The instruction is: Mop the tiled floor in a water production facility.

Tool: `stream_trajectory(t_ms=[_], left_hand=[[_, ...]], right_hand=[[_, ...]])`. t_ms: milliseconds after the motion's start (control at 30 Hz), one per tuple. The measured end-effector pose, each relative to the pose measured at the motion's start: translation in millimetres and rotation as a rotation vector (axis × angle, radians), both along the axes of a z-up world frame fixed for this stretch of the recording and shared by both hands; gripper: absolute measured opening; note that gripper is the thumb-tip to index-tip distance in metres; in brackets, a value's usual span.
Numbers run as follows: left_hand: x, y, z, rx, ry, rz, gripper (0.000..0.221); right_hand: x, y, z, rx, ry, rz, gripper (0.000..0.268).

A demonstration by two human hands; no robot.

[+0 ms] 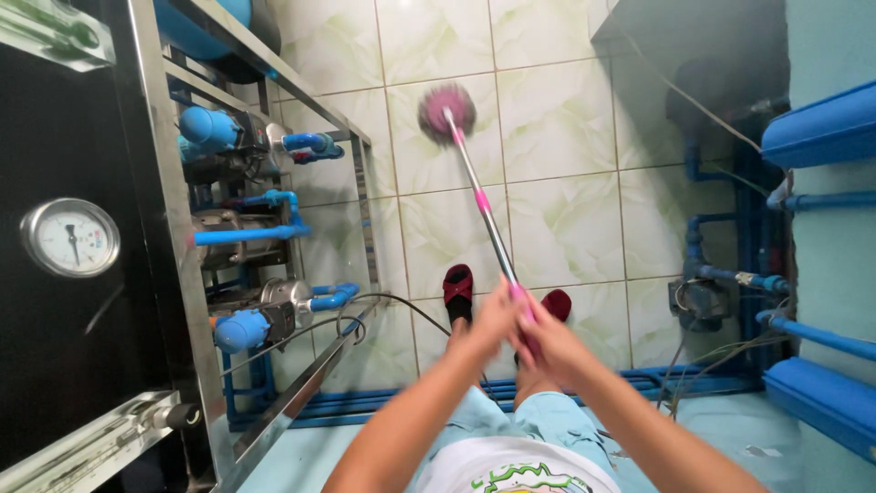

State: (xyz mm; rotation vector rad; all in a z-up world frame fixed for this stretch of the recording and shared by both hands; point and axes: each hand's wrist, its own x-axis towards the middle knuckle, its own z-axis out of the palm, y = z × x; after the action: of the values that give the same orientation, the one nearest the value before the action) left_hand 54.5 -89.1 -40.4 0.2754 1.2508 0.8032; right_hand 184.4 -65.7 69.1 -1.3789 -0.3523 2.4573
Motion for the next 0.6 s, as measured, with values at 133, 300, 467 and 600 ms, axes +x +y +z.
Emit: stream_trajectory(t_ms=[133,300,467,600], left_hand=[[41.3,-59.7,79.1,-0.001,-0.441,0.138,0.055],[53.0,-56.9,100.3,-0.084,-0.215,-0.065,0.064],[36.1,8.4,6.9,-0.097,0.005,-0.108,0.075],[13.1,104.1,-78.4,-0.085,0.194,-0.195,0.060]], right_hand=[[48.7,-46.2,81.7,-0.112,-0.018,-0.045,0.068],[51.0,-44.9,114.1,-0.145,-0.132,0.021,0.065],[30.4,2.0,24.8,0.004,-0.118,0.029,0.062],[2.1,74.4,-40.5,0.102,-0.081,-0.062,0.049]])
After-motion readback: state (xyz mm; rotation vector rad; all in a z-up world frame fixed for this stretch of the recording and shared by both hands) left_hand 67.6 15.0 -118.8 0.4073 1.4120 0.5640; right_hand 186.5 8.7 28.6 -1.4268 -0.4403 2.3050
